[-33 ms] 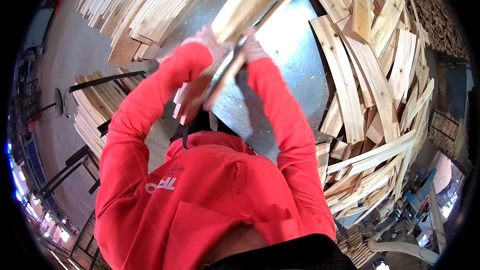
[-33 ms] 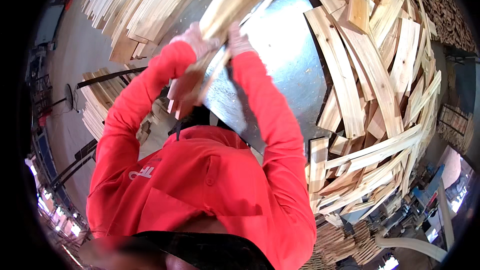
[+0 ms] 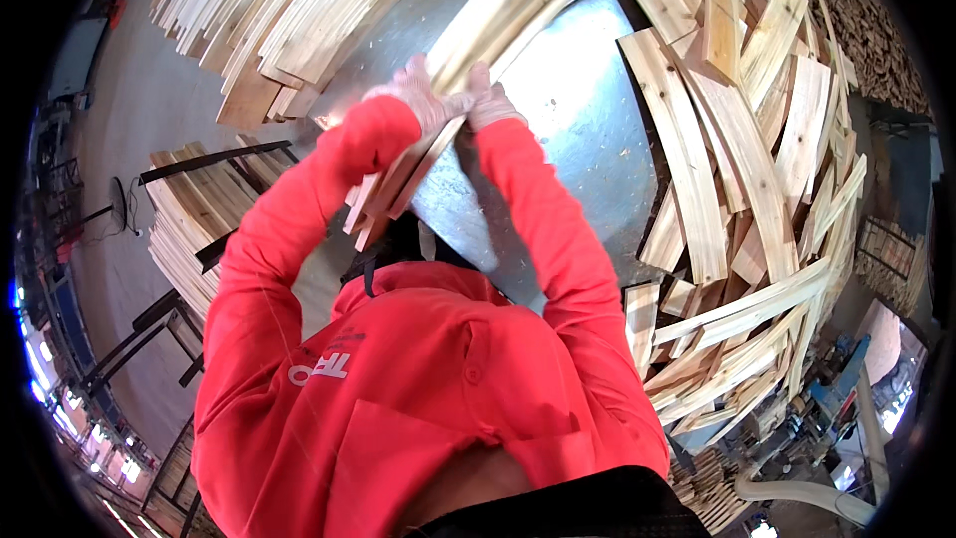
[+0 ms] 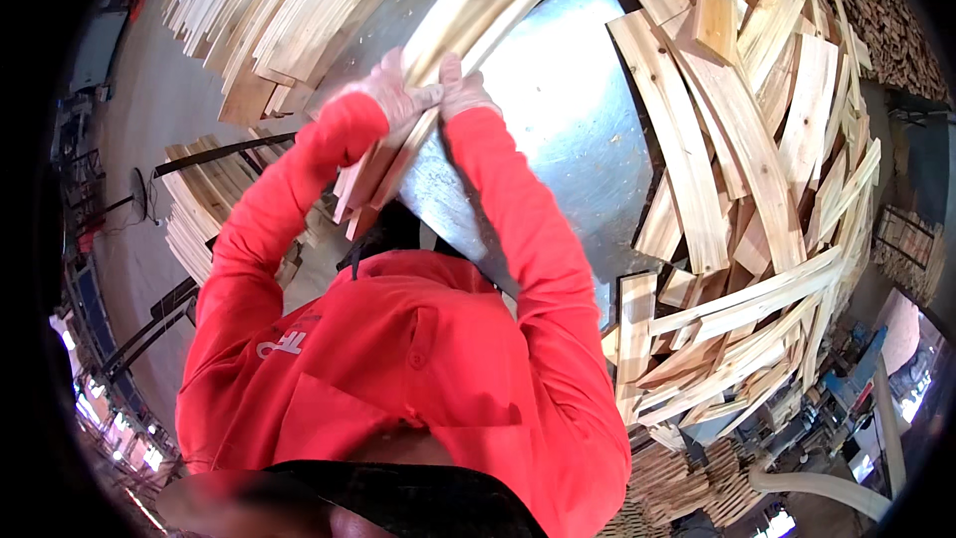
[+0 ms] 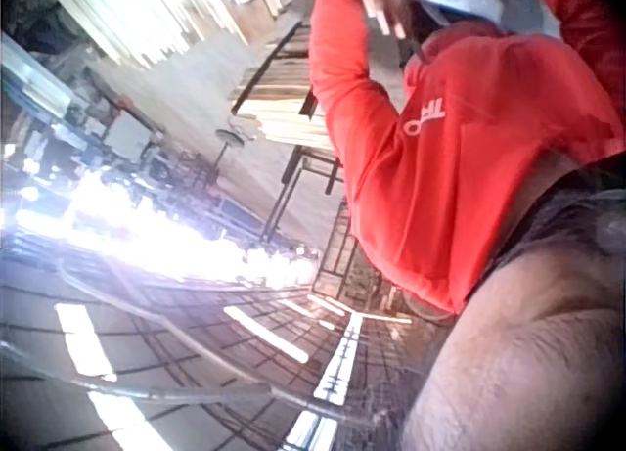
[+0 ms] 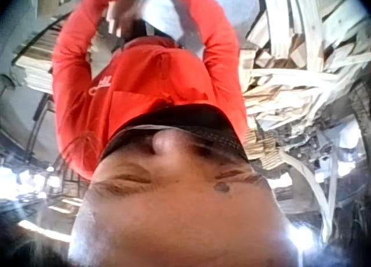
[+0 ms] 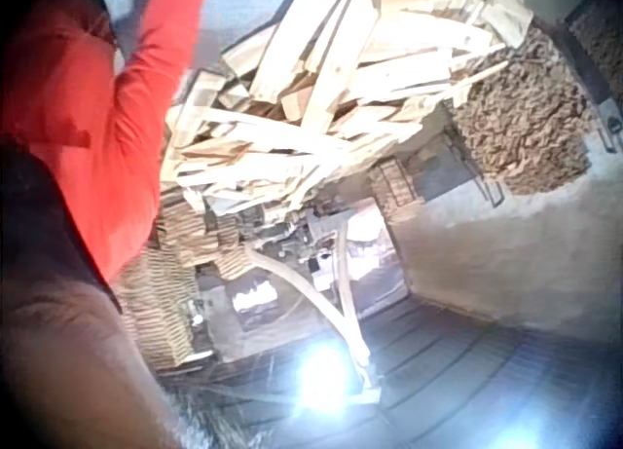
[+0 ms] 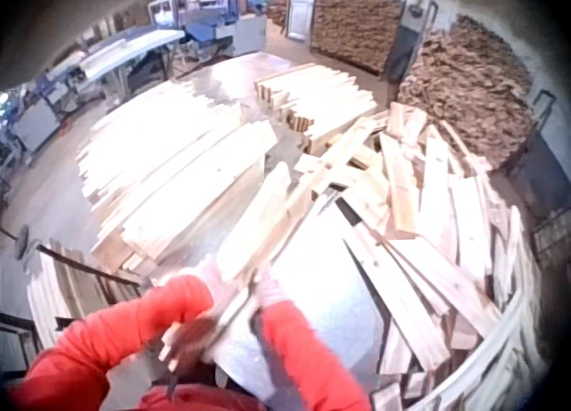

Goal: The person repeatedly picks up individual wooden planks from a large pile on a metal table, briefly turns them over, and places them into a neat stack on the left side of the table. The process continues throughout the clip with consistent hand movements and no tools used.

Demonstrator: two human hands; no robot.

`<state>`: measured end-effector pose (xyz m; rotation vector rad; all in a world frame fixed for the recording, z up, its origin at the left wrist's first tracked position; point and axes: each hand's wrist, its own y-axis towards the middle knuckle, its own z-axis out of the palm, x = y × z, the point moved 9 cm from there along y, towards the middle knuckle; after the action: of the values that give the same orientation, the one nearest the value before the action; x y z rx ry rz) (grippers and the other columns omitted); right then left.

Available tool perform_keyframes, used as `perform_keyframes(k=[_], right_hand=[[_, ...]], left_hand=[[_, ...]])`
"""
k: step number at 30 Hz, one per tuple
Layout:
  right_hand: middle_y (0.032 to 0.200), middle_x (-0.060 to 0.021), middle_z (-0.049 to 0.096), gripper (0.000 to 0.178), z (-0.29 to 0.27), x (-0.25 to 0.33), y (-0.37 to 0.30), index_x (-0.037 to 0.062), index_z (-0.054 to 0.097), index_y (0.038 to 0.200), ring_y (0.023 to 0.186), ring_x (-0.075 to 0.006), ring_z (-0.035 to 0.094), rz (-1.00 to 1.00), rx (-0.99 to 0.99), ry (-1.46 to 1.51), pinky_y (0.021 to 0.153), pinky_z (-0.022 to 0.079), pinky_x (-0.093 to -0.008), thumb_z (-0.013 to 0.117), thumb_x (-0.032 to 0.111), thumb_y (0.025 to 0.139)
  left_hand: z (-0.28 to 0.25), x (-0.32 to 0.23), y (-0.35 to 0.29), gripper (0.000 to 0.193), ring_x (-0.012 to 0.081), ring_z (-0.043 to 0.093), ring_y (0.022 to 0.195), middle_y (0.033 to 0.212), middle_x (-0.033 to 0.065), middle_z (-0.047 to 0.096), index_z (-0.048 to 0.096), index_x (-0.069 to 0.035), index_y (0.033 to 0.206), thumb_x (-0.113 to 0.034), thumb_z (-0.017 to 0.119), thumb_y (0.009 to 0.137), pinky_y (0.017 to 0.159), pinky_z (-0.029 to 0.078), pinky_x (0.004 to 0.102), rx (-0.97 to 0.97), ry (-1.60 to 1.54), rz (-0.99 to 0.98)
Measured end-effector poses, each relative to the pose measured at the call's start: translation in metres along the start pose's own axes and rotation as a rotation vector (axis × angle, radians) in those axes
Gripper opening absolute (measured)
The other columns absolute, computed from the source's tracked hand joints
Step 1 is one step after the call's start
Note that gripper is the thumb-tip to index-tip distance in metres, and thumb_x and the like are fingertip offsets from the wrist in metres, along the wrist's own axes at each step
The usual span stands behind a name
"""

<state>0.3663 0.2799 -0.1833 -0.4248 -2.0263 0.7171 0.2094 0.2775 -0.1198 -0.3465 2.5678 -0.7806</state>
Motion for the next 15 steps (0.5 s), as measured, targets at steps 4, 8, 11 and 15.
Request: perform_keyframes(k=[4, 8, 11, 15], right_hand=[[0.127, -0.0257, 0.055, 0.073, 0.009, 0.011, -0.042, 0.0022, 0.047, 0.134, 0.12, -0.0409, 0.05, -0.127, 0.316, -0.425, 0.105, 0.035, -0.0433, 0.025, 0.06, 0.095], [0.114, -0.0186, 0.064, 0.06, 0.0, -0.067, -0.013, 0.001, 0.055, 0.126, 0.109, -0.0351, 0.059, -0.128, 0.157, 0.096, 0.092, 0.045, -0.0391, 0.041, 0.051, 0.096], [0.106, -0.0134, 0.066, 0.067, 0.01, -0.085, -0.023, 0.0016, 0.049, 0.133, 0.103, -0.032, 0.061, -0.003, 0.186, 0.497, 0.089, 0.048, -0.0392, 0.046, 0.055, 0.094], [0.116, -0.0143, 0.061, 0.062, 0.033, -0.031, -0.07, 0.003, 0.046, 0.134, 0.102, -0.0253, 0.062, -0.188, 0.198, 1.061, 0.087, 0.052, -0.0363, 0.05, 0.05, 0.095]], left_hand=[[0.039, 0.01, -0.052, 0.107, 0.0378, 0.047, 0.124, 0.138, 0.0206, 0.043, 0.018, -0.014, 0.148, -0.058, 0.075, 0.068, 0.101, 0.04, 0.0501, -0.237, 0.154, 0.136], [0.044, 0.01, -0.053, 0.109, 0.0382, 0.048, 0.122, 0.139, 0.0209, 0.042, 0.019, -0.014, 0.149, -0.042, 0.081, 0.064, 0.101, 0.041, 0.0467, -0.234, 0.199, 0.092], [0.035, 0.036, -0.028, 0.091, 0.0372, 0.051, 0.12, 0.135, 0.0227, 0.047, 0.023, -0.011, 0.148, -0.033, 0.073, 0.075, 0.099, 0.043, 0.0425, -0.098, -0.197, 0.292], [0.034, -0.007, -0.05, 0.08, 0.0257, 0.051, 0.122, 0.14, 0.0191, 0.045, 0.031, -0.003, 0.145, -0.036, 0.068, 0.082, 0.101, 0.043, 0.0361, 0.66, -1.333, 0.541]])
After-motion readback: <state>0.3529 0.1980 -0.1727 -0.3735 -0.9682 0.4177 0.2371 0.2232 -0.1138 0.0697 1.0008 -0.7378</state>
